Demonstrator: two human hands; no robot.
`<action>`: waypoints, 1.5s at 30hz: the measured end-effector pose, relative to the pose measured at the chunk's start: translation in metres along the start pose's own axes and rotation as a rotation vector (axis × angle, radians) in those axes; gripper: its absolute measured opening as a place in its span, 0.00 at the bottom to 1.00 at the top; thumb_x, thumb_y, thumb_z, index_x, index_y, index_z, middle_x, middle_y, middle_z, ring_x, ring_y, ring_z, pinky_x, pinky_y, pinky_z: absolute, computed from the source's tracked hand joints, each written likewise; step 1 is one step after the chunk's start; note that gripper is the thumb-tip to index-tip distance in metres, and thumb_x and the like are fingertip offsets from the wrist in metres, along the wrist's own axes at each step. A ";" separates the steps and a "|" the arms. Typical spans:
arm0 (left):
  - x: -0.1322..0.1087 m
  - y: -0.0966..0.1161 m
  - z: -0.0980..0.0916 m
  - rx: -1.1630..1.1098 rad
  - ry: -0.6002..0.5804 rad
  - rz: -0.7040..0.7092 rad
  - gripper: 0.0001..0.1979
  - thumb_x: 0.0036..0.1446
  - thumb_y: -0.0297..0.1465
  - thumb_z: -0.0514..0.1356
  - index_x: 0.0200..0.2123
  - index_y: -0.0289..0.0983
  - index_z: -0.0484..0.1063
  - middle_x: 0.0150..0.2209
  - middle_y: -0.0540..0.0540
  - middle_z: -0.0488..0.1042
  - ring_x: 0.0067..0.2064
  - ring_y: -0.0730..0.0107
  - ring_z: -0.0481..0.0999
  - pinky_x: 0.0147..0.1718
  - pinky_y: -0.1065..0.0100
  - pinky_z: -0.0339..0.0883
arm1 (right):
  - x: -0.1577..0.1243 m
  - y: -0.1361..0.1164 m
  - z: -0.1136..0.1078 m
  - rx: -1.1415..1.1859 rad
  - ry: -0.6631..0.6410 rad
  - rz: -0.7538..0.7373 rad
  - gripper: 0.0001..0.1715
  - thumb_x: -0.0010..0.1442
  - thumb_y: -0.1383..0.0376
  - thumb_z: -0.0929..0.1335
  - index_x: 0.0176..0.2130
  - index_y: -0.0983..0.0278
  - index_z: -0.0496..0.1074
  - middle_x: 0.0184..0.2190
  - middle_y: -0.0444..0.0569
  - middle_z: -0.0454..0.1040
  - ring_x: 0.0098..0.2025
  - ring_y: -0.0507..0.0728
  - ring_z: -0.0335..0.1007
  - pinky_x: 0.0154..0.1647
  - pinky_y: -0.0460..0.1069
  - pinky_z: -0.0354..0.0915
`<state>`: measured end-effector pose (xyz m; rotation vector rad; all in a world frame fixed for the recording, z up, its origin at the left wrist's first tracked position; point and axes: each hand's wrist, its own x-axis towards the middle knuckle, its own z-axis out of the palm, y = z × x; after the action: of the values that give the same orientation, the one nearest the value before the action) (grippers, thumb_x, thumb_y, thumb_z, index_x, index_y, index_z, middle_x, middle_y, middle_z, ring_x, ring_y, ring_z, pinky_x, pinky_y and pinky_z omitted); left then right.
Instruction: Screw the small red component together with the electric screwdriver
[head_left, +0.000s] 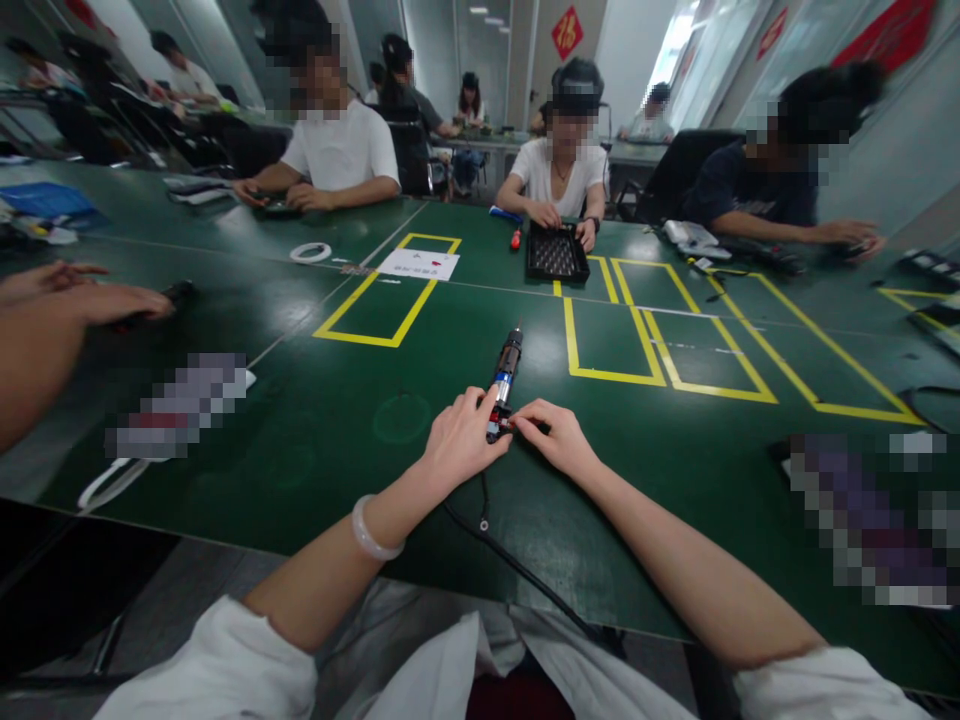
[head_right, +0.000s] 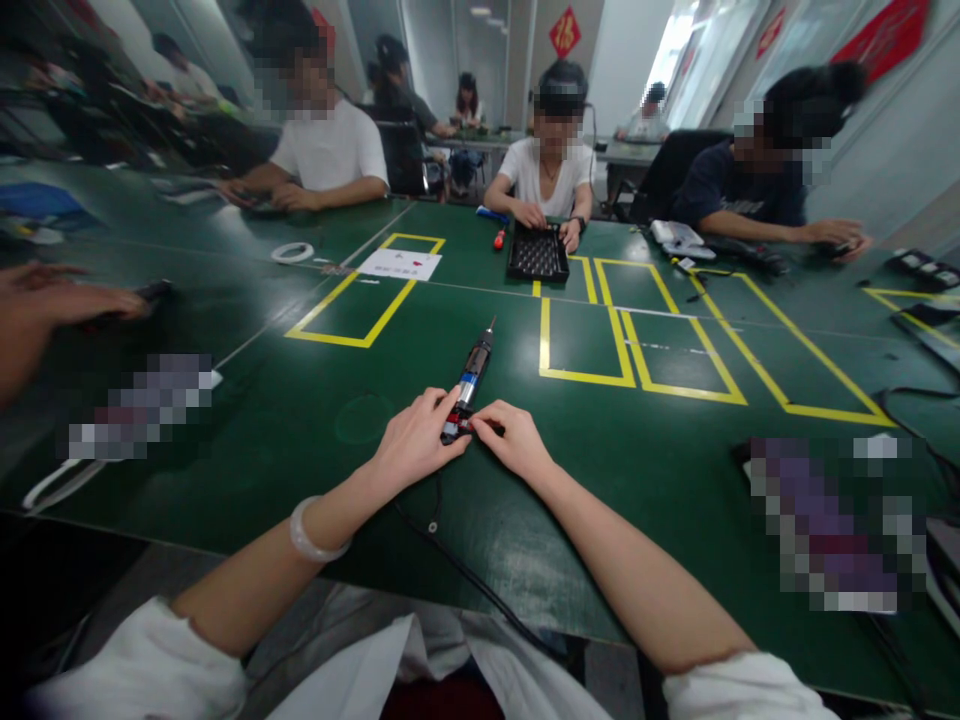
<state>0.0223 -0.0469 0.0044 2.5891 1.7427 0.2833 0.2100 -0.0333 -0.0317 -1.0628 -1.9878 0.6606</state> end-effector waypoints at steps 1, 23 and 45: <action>0.001 0.001 0.000 0.012 0.004 0.002 0.34 0.57 0.44 0.57 0.64 0.39 0.54 0.49 0.40 0.66 0.47 0.57 0.71 0.39 0.64 0.67 | 0.000 0.000 0.000 -0.001 0.005 0.006 0.09 0.63 0.66 0.66 0.35 0.64 0.77 0.33 0.49 0.77 0.35 0.54 0.72 0.38 0.48 0.65; -0.020 -0.079 -0.020 0.191 -0.068 -0.107 0.34 0.60 0.49 0.50 0.66 0.43 0.53 0.51 0.39 0.66 0.46 0.54 0.71 0.40 0.61 0.66 | -0.001 0.003 -0.001 0.091 -0.062 0.017 0.08 0.63 0.67 0.65 0.41 0.63 0.74 0.35 0.47 0.75 0.34 0.52 0.70 0.37 0.47 0.66; -0.067 -0.254 -0.057 0.323 -0.201 -0.579 0.35 0.61 0.51 0.46 0.66 0.38 0.52 0.59 0.34 0.63 0.54 0.50 0.67 0.47 0.62 0.61 | 0.000 0.002 -0.001 0.073 -0.096 0.027 0.08 0.63 0.68 0.65 0.39 0.63 0.75 0.35 0.48 0.76 0.35 0.52 0.71 0.38 0.47 0.66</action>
<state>-0.2445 -0.0174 0.0234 2.0368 2.4977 -0.2766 0.2115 -0.0317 -0.0327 -1.0328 -2.0178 0.8063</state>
